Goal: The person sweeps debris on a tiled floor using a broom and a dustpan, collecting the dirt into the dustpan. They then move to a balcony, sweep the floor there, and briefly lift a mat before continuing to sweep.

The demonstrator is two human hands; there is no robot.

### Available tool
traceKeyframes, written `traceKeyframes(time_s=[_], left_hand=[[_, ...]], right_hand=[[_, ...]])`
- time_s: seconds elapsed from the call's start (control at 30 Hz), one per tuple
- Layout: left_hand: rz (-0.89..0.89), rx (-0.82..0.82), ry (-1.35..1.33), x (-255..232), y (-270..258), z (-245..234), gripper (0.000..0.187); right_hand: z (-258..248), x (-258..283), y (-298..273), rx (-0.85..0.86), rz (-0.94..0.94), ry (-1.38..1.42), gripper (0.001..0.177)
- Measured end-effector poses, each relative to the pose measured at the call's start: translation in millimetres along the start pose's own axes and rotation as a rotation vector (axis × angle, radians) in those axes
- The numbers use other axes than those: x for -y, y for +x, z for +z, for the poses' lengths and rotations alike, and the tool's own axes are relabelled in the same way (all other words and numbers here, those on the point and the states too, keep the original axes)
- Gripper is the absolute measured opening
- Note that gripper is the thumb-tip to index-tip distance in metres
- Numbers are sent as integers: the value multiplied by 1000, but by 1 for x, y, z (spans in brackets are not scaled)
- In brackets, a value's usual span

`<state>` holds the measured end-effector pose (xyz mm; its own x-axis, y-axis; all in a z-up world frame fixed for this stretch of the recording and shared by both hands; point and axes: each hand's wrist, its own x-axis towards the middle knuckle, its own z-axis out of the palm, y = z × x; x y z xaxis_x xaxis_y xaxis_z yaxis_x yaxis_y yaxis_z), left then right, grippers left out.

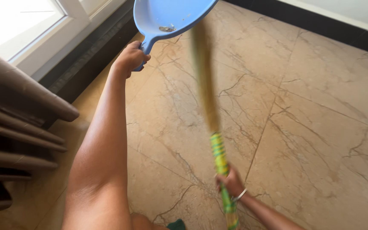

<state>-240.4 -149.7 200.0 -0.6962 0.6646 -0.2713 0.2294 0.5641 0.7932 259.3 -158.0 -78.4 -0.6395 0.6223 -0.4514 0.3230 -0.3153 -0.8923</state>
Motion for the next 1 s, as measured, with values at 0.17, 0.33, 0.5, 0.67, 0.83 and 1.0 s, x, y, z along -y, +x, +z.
traceKeyframes(time_s=[0.17,0.33,0.5,0.67,0.83,1.0], left_hand=[[19,-5,39,2,-19,-21,34],[29,-69,66,28,-26,-44,38],[2,-173,3,32,-26,-52,46],[-32,-222,-30,16,-32,-50,50],[-27,-226,-29,6,-38,-46,54],[1,-206,-47,7,-30,-40,53]], right_hand=[[62,-120,-65,288,63,-259,56],[93,-145,-49,412,18,-231,66],[84,-145,-38,331,118,-262,60],[73,-75,-18,86,353,-46,50],[87,-55,-15,-72,219,-90,47],[127,-118,-12,-26,-333,-349,49]])
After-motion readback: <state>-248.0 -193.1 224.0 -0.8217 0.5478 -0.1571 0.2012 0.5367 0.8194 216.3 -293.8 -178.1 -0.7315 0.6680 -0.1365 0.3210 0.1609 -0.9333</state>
